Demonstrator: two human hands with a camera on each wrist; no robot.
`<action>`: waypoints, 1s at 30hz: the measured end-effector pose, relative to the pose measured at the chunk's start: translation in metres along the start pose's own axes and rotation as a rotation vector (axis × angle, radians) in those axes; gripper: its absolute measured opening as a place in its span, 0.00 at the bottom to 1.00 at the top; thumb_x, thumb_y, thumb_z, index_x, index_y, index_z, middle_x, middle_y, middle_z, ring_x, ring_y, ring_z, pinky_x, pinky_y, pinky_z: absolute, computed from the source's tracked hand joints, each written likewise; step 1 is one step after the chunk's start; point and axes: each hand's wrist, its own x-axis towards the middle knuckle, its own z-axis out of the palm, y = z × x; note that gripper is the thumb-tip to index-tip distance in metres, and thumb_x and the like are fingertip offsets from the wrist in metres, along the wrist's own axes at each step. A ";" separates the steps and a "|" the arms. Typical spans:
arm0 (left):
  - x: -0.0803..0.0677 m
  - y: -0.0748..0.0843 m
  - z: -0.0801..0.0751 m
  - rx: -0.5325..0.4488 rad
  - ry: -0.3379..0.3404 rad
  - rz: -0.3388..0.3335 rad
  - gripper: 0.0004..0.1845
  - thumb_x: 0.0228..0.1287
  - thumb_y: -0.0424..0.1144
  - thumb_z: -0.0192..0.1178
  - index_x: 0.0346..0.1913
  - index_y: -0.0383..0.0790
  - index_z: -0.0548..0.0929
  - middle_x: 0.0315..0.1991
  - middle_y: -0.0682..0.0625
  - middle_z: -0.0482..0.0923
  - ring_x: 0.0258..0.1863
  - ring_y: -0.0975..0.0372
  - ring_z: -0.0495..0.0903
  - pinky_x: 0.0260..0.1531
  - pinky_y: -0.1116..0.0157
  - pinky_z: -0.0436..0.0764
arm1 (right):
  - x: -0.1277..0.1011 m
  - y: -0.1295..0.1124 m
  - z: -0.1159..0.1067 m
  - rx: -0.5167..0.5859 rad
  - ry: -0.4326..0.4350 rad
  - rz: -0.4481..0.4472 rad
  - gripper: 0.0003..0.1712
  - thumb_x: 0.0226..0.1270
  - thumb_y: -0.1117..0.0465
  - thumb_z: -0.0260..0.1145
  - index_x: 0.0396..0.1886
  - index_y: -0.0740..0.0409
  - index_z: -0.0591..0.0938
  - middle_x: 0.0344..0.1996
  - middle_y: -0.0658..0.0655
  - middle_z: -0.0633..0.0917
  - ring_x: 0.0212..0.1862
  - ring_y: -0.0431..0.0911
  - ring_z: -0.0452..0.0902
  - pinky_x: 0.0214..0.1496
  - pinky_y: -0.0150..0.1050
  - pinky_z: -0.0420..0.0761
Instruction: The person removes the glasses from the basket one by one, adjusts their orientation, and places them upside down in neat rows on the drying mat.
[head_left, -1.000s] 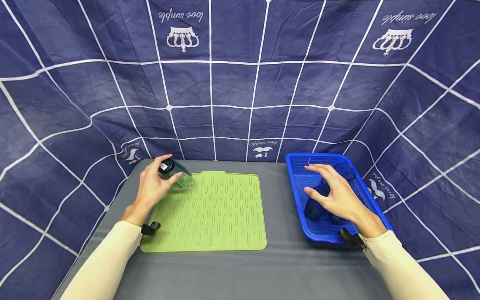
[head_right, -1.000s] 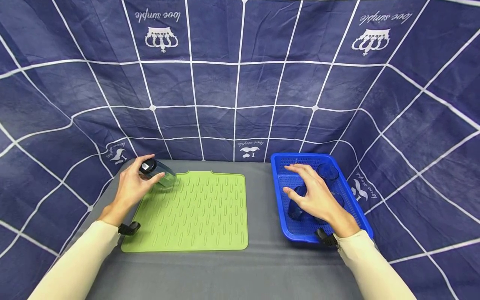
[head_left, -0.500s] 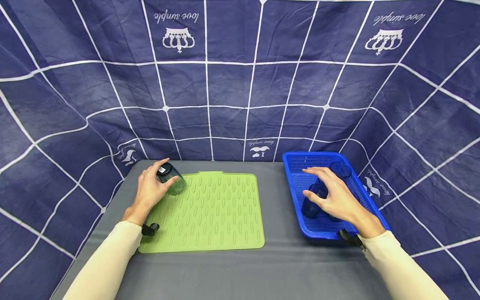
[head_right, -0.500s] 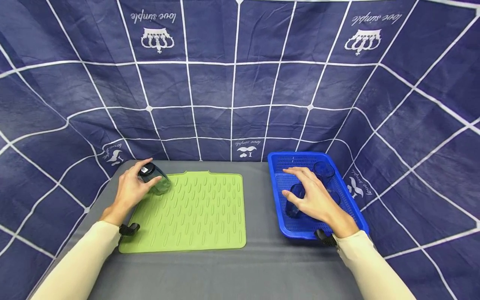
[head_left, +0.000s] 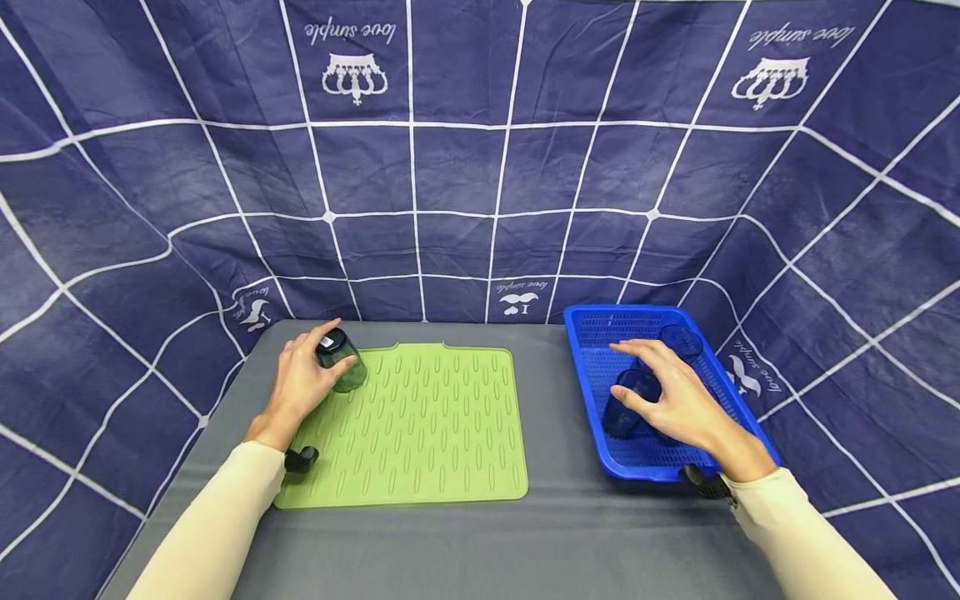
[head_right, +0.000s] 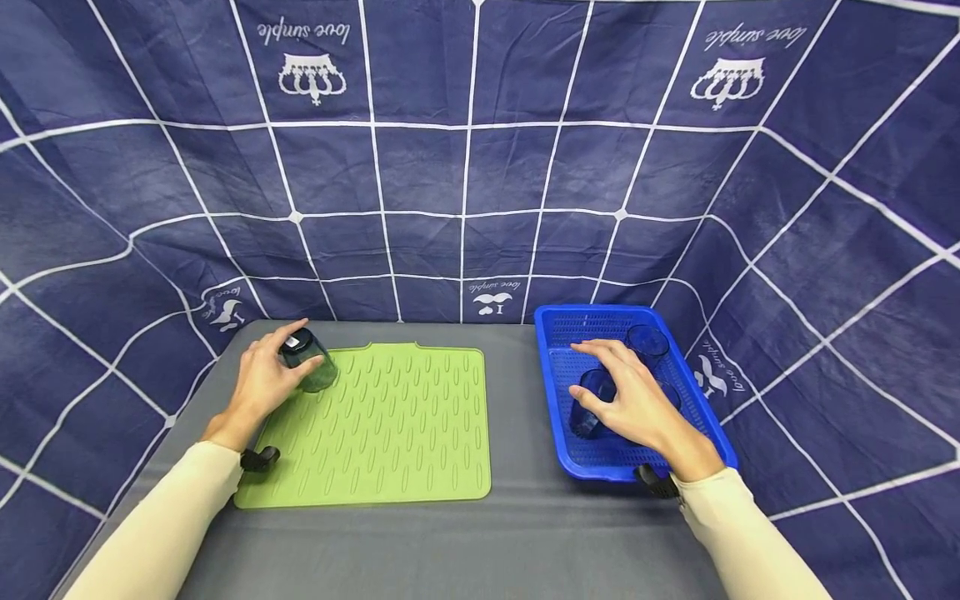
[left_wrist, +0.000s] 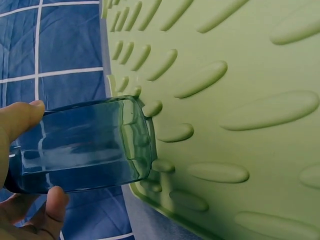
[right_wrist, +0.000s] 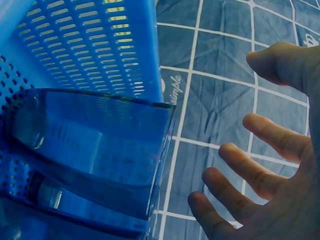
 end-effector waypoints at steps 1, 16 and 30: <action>0.000 0.000 0.000 0.001 -0.002 -0.003 0.40 0.63 0.37 0.87 0.78 0.41 0.85 0.61 0.23 0.89 0.57 0.25 0.85 0.64 0.32 0.77 | 0.000 0.000 0.000 0.000 -0.001 0.001 0.37 0.71 0.57 0.86 0.78 0.53 0.85 0.73 0.61 0.87 0.77 0.63 0.81 0.76 0.65 0.76; 0.000 -0.008 -0.001 0.007 -0.032 -0.061 0.41 0.66 0.40 0.86 0.81 0.43 0.82 0.67 0.23 0.86 0.64 0.25 0.82 0.68 0.29 0.74 | 0.000 0.007 0.000 -0.003 -0.075 -0.002 0.36 0.73 0.55 0.85 0.78 0.49 0.85 0.74 0.60 0.86 0.78 0.64 0.80 0.78 0.68 0.75; -0.003 -0.007 0.010 -0.010 -0.006 -0.072 0.42 0.64 0.37 0.86 0.81 0.44 0.81 0.65 0.23 0.86 0.58 0.25 0.81 0.66 0.29 0.75 | -0.004 0.009 -0.002 -0.125 -0.169 0.008 0.40 0.66 0.52 0.89 0.76 0.54 0.86 0.70 0.63 0.89 0.72 0.67 0.81 0.74 0.69 0.79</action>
